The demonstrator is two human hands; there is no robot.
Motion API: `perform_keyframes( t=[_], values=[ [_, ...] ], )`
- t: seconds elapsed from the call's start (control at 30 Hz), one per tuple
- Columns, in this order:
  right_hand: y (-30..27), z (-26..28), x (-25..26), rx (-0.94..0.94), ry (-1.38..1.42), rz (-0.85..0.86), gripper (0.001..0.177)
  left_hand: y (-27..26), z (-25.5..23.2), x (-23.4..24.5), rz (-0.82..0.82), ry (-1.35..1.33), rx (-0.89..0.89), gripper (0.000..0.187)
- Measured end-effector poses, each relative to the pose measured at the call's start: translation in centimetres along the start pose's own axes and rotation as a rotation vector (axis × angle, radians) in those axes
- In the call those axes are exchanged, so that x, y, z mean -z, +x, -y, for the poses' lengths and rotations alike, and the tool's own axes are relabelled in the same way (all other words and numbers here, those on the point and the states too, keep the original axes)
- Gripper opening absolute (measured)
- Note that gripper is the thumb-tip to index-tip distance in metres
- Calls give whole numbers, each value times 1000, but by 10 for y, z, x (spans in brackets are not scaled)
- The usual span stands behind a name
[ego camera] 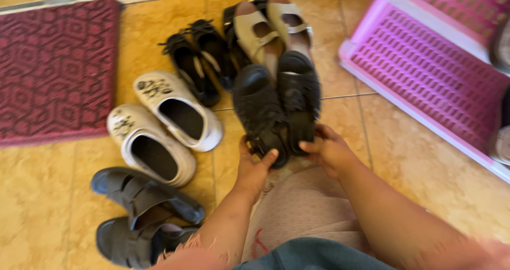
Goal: The person assembles a pink plastic shoe rack by inserting cylindrical legs into the corners of the trays and stacking the trays. Then the person places several pairs of shoes onto the completed rack.
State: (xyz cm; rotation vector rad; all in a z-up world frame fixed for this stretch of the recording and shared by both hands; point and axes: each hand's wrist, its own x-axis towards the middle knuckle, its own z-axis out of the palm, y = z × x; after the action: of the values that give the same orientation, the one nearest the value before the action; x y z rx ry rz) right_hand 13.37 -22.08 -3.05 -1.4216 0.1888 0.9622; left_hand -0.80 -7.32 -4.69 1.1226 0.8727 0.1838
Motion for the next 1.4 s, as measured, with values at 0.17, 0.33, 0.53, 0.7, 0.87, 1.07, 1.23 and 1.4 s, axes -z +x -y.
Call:
perform_keyframes(
  t=[0.17, 0.33, 0.53, 0.7, 0.87, 1.07, 1.23, 1.4],
  values=[
    [-43, -20, 94, 58, 262, -162, 65, 6, 8, -77, 258, 379, -190, 95],
    [-58, -5, 194, 249, 437, -356, 37, 27, -2, -200, 453, 547, -231, 91],
    [-36, 41, 287, 302, 484, -488, 21, 42, -20, -318, 482, 419, -60, 83],
    [-8, 62, 318, 240, 586, -505, 18, 58, -16, -365, 406, 574, -38, 73],
    [-5, 63, 317, 298, 626, -636, 18, 85, 1, -388, 527, 537, -19, 68],
    [10, 62, 292, 447, 605, -682, 26, 155, 13, -406, 541, 727, -417, 67],
    [24, 52, 262, 396, 24, -1171, 34, 168, 11, -397, 435, 1017, -368, 42],
    [42, 34, 199, 622, -384, -1167, 29, 134, 16, -342, 321, 826, -420, 32]
  ],
)
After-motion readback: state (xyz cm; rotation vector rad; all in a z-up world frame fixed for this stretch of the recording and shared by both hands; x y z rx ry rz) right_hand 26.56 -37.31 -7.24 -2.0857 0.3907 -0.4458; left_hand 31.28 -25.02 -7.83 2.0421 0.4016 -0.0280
